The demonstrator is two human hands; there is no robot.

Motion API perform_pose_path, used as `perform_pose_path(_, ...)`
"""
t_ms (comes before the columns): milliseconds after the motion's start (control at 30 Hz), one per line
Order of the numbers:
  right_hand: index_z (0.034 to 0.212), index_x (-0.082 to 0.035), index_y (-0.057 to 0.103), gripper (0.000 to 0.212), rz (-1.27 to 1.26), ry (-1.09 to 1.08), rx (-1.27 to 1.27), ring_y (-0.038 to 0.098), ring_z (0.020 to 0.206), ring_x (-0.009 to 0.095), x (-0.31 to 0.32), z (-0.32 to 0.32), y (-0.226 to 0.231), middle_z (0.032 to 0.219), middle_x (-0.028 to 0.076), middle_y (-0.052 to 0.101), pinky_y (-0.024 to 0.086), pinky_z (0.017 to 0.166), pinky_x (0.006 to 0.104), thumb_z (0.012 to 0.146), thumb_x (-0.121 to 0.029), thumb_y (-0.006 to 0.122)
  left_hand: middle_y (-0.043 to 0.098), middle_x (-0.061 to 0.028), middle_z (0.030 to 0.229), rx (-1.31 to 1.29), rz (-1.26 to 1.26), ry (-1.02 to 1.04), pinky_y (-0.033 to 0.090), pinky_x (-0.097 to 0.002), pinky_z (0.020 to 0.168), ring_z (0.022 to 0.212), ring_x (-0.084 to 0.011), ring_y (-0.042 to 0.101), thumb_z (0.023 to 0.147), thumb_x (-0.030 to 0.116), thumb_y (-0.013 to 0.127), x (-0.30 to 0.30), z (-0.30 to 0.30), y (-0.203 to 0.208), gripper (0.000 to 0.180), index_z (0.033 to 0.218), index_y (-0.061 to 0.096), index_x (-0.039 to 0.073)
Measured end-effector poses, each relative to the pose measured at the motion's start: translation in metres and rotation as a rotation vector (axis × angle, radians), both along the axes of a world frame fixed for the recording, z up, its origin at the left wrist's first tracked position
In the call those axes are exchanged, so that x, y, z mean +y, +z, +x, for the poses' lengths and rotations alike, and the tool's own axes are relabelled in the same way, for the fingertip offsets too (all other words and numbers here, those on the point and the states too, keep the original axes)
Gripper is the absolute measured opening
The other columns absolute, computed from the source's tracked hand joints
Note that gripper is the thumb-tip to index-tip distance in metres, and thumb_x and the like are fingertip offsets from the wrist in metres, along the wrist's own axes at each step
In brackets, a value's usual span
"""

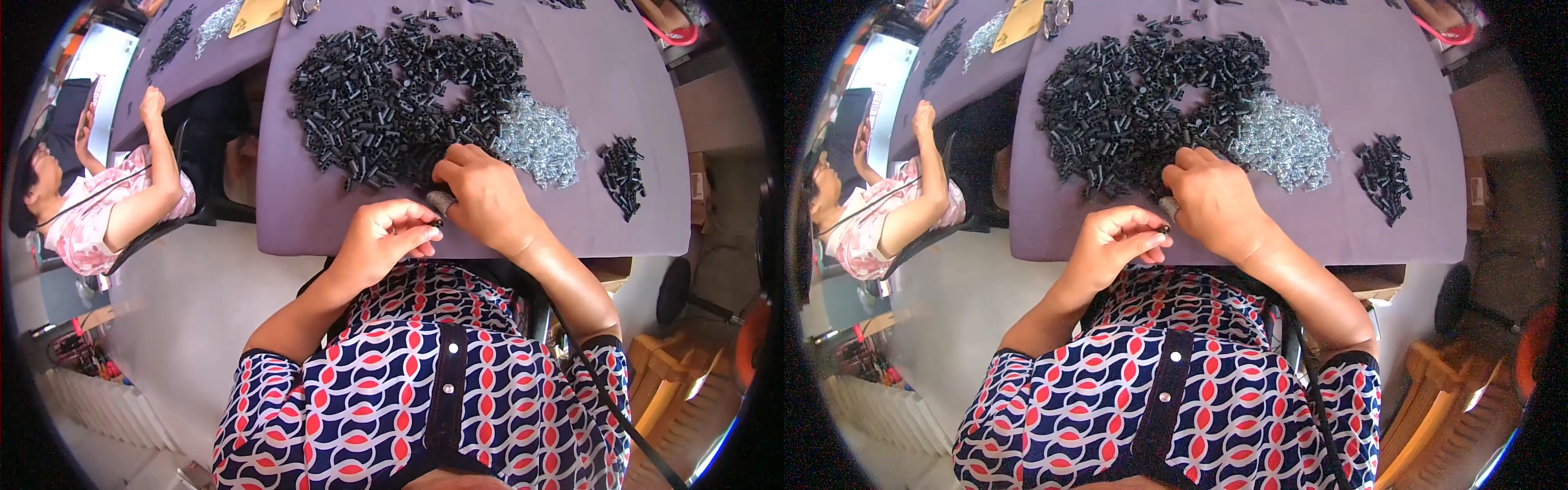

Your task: Sorting small black and silver components on a table.

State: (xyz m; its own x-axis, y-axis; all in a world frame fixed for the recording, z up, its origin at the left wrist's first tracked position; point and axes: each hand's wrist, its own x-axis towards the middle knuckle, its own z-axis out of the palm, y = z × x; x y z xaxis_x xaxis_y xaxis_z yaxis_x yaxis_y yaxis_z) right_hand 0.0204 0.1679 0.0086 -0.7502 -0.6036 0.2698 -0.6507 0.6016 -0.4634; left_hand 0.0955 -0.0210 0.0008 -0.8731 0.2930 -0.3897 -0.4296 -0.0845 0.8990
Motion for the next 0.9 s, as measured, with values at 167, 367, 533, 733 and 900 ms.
perform_pose_path(167, 0.078, -0.006, 0.064, 0.009, 0.086, 0.013, -0.005, 0.062, 0.087, 0.03, -0.012, -0.002, -0.002, 0.087, 0.01, 0.06, 0.054, 0.073, 0.0396, 0.07, -0.009, 0.066, 0.073, -0.0141, 0.093, 0.047, -0.012, 0.046, 0.057, -0.0268, 0.068, 0.075, -0.0165, 0.069, 0.093, 0.007, 0.066, -0.008, -0.003, -0.01, 0.017, 0.106, 0.065, -0.004)
perform_pose_path(367, 0.093, -0.002, 0.061, 0.018, -0.225, -0.005, -0.275, 0.062, 0.079, 0.024, 0.013, -0.003, 0.004, 0.09, 0.008, 0.058, 0.051, 0.068, 0.0344, 0.077, 0.002, 0.068, 0.072, -0.0142, 0.093, 0.033, -0.017, 0.058, 0.056, -0.0268, 0.068, 0.075, -0.0165, 0.069, 0.094, 0.009, 0.065, -0.006, -0.004, -0.008, 0.018, 0.107, 0.064, -0.004)
perform_pose_path(533, 0.103, 0.001, 0.063, 0.012, -0.791, -0.092, -1.06, 0.06, 0.076, 0.008, 0.032, 0.015, 0.008, 0.091, 0.001, 0.063, 0.051, 0.069, 0.0251, 0.092, 0.0, 0.066, 0.072, -0.013, 0.093, 0.006, 0.045, 0.023, 0.057, -0.0266, 0.068, 0.074, -0.0155, 0.069, 0.094, 0.009, 0.065, 0.005, -0.006, -0.003, 0.018, 0.107, 0.064, -0.003)
perform_pose_path(733, 0.107, 0.003, 0.062, 0.016, -0.934, 0.061, -1.064, 0.062, 0.089, 0.01, 0.051, 0.028, -0.01, 0.098, 0.003, 0.064, 0.051, 0.08, 0.0259, 0.091, 0.004, 0.064, 0.072, -0.0122, 0.092, -0.033, 0.078, -0.017, 0.057, -0.0272, 0.069, 0.074, -0.0149, 0.068, 0.094, 0.009, 0.065, 0.02, -0.008, 0.001, 0.017, 0.107, 0.064, -0.003)
perform_pose_path(900, 0.107, 0.002, 0.062, 0.018, -0.952, 0.038, -1.141, 0.062, 0.091, 0.011, 0.058, 0.033, -0.011, 0.096, 0.002, 0.064, 0.051, 0.083, 0.0257, 0.09, 0.005, 0.065, 0.072, -0.0121, 0.092, -0.051, 0.073, -0.012, 0.057, -0.0273, 0.068, 0.074, -0.015, 0.068, 0.094, 0.008, 0.065, 0.025, -0.007, 0.004, 0.017, 0.107, 0.064, -0.003)
